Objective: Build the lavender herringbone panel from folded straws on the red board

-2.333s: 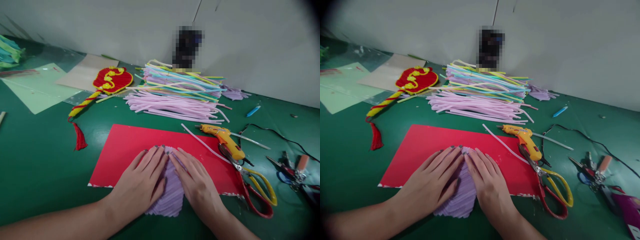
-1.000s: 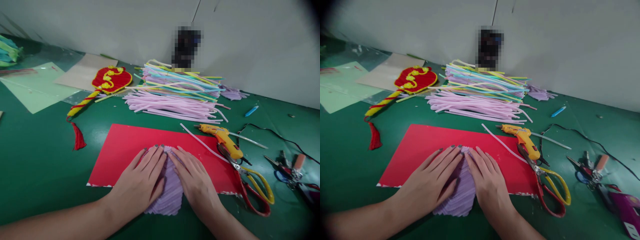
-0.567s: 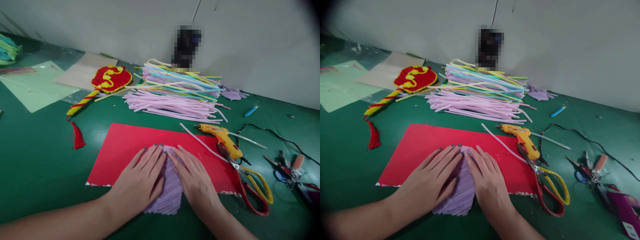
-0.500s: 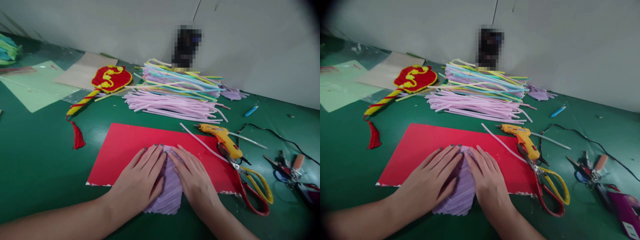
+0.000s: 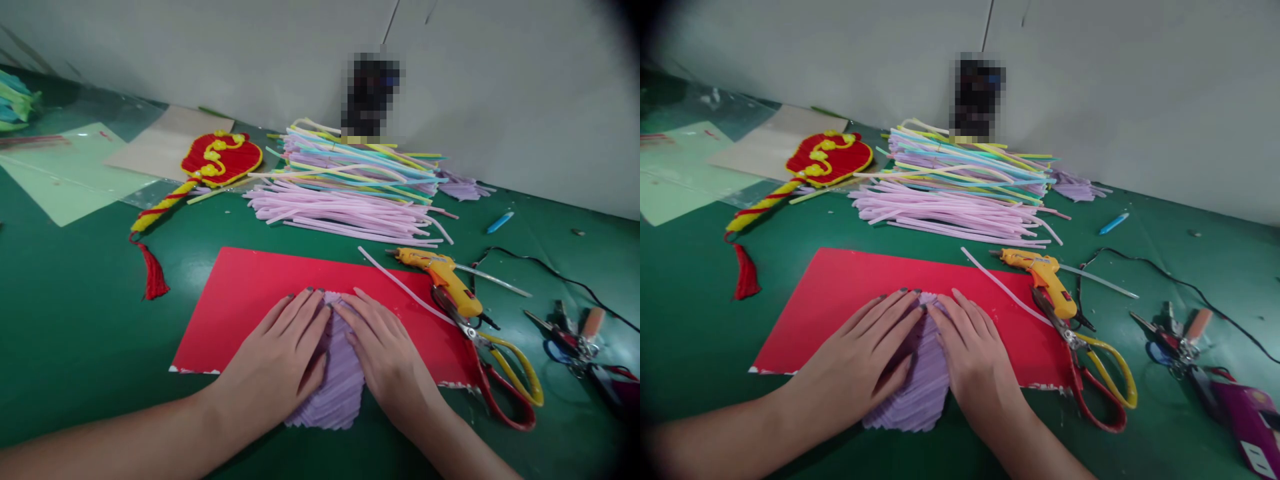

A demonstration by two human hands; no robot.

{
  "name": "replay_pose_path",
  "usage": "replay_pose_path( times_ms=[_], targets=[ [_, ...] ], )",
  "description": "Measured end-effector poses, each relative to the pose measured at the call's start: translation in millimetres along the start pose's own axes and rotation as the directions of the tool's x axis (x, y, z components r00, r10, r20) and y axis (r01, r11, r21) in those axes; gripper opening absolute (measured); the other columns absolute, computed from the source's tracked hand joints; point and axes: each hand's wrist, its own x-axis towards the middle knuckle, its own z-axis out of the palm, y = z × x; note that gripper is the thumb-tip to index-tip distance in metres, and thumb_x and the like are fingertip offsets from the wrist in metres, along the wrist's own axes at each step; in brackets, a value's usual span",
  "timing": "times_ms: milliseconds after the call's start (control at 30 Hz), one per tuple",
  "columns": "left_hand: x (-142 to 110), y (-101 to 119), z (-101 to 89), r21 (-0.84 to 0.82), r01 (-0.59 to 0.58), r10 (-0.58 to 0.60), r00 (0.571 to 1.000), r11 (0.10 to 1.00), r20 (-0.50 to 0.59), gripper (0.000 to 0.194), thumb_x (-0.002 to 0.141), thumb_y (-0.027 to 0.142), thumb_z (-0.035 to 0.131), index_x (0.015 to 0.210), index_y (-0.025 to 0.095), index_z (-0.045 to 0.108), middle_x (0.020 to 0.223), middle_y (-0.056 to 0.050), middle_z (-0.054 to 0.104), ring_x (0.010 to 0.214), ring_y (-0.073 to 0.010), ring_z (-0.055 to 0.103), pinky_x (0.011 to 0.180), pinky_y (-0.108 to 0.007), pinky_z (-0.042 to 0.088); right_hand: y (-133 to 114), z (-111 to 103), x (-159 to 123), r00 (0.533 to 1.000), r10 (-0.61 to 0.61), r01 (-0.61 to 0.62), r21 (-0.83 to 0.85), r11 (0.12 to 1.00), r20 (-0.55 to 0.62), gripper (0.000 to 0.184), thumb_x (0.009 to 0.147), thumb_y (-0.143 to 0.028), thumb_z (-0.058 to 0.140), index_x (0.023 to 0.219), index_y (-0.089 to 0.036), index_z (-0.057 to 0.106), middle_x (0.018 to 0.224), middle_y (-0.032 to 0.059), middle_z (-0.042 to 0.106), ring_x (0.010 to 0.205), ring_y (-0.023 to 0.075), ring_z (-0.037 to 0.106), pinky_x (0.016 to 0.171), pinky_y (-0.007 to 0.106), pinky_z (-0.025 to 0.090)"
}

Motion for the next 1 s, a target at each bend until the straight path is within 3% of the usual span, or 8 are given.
replay_pose_path(
  times_ms=[633, 867, 1000],
  targets=[
    [-0.7, -0.9, 3.7, 0.035, -0.024, 0.024, 1.0, 0.999, -0.017, 0.045, 0.087, 0.03, 0.041, 0.126, 0.008, 0.049, 0.132, -0.014, 0.049, 0.124, -0.0271, 0.041, 0.103, -0.042, 0.032, 0.5, 1.4, -0.1, 1.0, 0.0, 0.001, 0.028, 1.0, -0.019, 0.046, 0.088, -0.01, 0.034, 0.133, -0.017, 0.04, 0.134, 0.0082, 0.047, 0.13, 0.0214, 0.033, 0.101, 0.04, 0.038],
    [-4.1, 2.2, 2.6, 0.08, -0.011, 0.013, 1.0, 0.997, -0.022, 0.047, 0.088, 0.035, 0.041, 0.129, 0.011, 0.046, 0.136, -0.012, 0.045, 0.129, -0.0248, 0.034, 0.11, -0.043, 0.016, -2.9, -1.9, 0.7, 0.999, 0.024, -0.022, 0.062, 0.998, -0.039, 0.044, 0.088, -0.012, 0.038, 0.131, -0.016, 0.041, 0.133, 0.0096, 0.047, 0.131, 0.0212, 0.032, 0.102, 0.039, 0.039],
    [-4.8, 4.2, 0.5, 0.103, -0.009, 0.014, 0.999, 0.995, -0.039, 0.045, 0.087, 0.036, 0.044, 0.128, 0.015, 0.048, 0.137, -0.011, 0.043, 0.13, -0.0248, 0.033, 0.11, -0.042, 0.016, -3.9, -3.4, 1.1, 0.995, 0.065, -0.058, 0.096, 0.994, -0.073, 0.037, 0.088, -0.015, 0.041, 0.125, -0.016, 0.047, 0.13, 0.0108, 0.049, 0.129, 0.0212, 0.035, 0.101, 0.039, 0.04]
  ],
)
